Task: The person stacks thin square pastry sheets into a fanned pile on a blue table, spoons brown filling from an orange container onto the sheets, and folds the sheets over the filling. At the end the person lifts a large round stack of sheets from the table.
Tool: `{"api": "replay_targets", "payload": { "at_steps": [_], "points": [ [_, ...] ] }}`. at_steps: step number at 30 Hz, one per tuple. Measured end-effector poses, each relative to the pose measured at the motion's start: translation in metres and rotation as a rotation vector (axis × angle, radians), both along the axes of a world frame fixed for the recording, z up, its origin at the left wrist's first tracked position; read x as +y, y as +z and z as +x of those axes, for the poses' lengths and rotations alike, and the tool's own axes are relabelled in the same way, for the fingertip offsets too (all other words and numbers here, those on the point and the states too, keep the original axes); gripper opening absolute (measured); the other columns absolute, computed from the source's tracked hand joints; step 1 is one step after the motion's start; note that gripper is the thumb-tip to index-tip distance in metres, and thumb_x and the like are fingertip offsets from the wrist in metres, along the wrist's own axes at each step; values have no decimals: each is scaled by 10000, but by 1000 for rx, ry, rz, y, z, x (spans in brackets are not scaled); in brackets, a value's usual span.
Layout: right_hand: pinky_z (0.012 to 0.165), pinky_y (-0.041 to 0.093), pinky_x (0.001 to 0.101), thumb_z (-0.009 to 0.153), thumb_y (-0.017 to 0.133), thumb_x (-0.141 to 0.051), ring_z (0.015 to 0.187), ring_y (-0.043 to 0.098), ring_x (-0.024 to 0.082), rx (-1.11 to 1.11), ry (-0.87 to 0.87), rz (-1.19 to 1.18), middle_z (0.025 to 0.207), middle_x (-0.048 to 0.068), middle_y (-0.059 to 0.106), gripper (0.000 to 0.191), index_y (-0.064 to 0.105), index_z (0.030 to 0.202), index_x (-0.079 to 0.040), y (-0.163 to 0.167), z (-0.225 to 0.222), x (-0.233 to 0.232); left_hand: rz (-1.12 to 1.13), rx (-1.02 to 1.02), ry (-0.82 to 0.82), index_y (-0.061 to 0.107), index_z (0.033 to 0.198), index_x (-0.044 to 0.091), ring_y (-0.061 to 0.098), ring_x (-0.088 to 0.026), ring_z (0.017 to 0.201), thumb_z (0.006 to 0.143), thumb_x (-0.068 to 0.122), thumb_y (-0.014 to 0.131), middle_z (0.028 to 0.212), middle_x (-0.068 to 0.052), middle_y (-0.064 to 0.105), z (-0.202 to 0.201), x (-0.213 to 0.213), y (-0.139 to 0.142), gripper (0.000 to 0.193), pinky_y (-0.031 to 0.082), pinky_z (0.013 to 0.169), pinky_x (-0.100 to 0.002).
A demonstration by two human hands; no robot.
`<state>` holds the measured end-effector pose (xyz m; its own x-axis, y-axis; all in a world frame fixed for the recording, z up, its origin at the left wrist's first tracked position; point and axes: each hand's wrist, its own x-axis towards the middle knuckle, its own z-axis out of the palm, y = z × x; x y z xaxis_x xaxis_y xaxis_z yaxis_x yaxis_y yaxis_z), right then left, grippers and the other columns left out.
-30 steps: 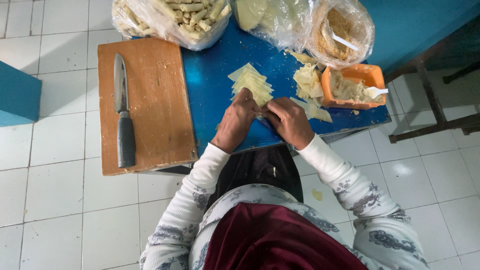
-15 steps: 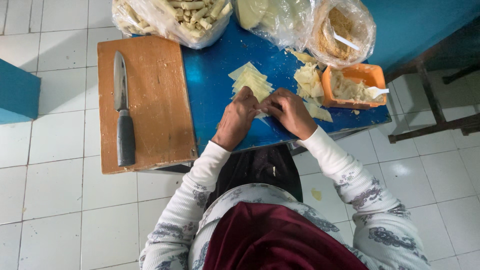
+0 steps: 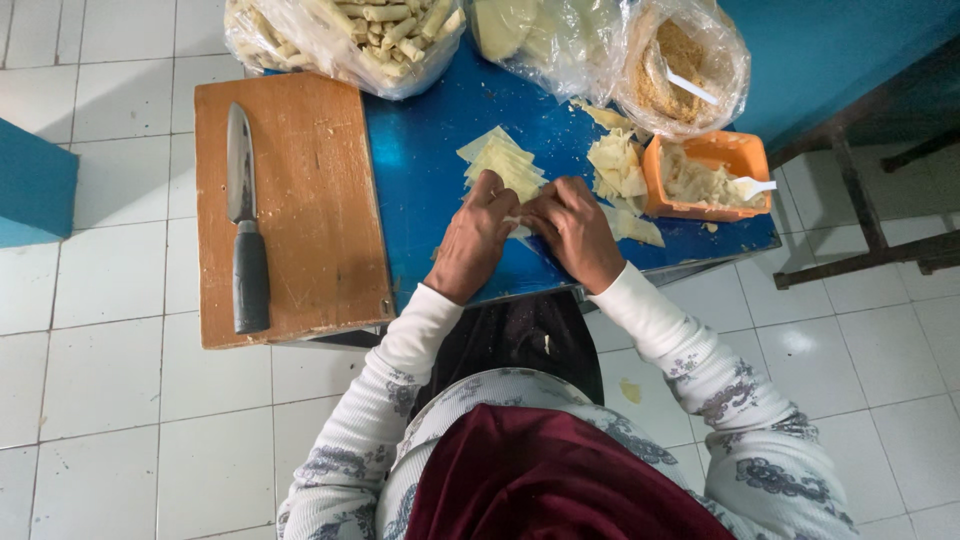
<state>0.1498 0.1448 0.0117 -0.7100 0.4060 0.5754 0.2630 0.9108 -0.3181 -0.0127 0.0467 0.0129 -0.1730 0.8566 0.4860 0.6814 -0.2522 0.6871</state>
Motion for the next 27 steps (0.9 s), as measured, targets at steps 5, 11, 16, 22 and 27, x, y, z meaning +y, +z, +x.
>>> {"api": "replay_targets", "payload": {
  "at_steps": [5, 11, 16, 22, 27],
  "points": [
    [902, 503, 409, 903, 685, 22, 1020, 593, 267, -70, -54, 127, 1067, 53, 645, 277, 761, 1150, -76, 2, 8, -16, 54, 85, 66, 617, 937, 1, 617, -376, 1039, 839, -15, 710, 1072, -160, 524, 2, 4, -7, 136, 520, 873, -443],
    [875, 458, 389, 910, 683, -75, 1038, 535, 251, -136, -152, 257, 1211, 40, 595, 327, 734, 1230, -118, 3, 9, -25, 46, 69, 162, 563, 1164, -65, 596, -397, 1084, 942, -23, 653, 1186, -208, 511, 13, -11, -12, 243, 521, 869, -440],
    [857, 439, 390, 936, 648, -38, 1012, 500, 255, -184, -168, 282, 1311, 57, 545, 417, 718, 1333, -143, 3, 2, -13, 13, 135, 149, 557, 1252, -47, 597, -367, 1134, 934, 19, 653, 1261, -210, 519, 24, -33, -11, 339, 514, 900, -439],
    [907, 437, 413, 895, 602, 31, 1038, 479, 290, -201, -151, 300, 1321, 74, 531, 526, 700, 1374, -163, 4, -9, 9, 1, 341, 156, 601, 1308, -1, 557, -325, 1260, 904, 115, 699, 1381, -155, 546, 26, -36, -14, 432, 491, 999, -420],
    [958, 454, 403, 966, 633, 27, 1047, 530, 299, -71, 16, 49, 1187, 71, 624, 411, 714, 1344, -111, 7, -11, 26, -4, 360, 165, 605, 1333, 16, 542, -308, 1283, 908, 170, 722, 1395, -134, 557, 28, -36, -17, 466, 478, 1014, -416]
  ]
}}
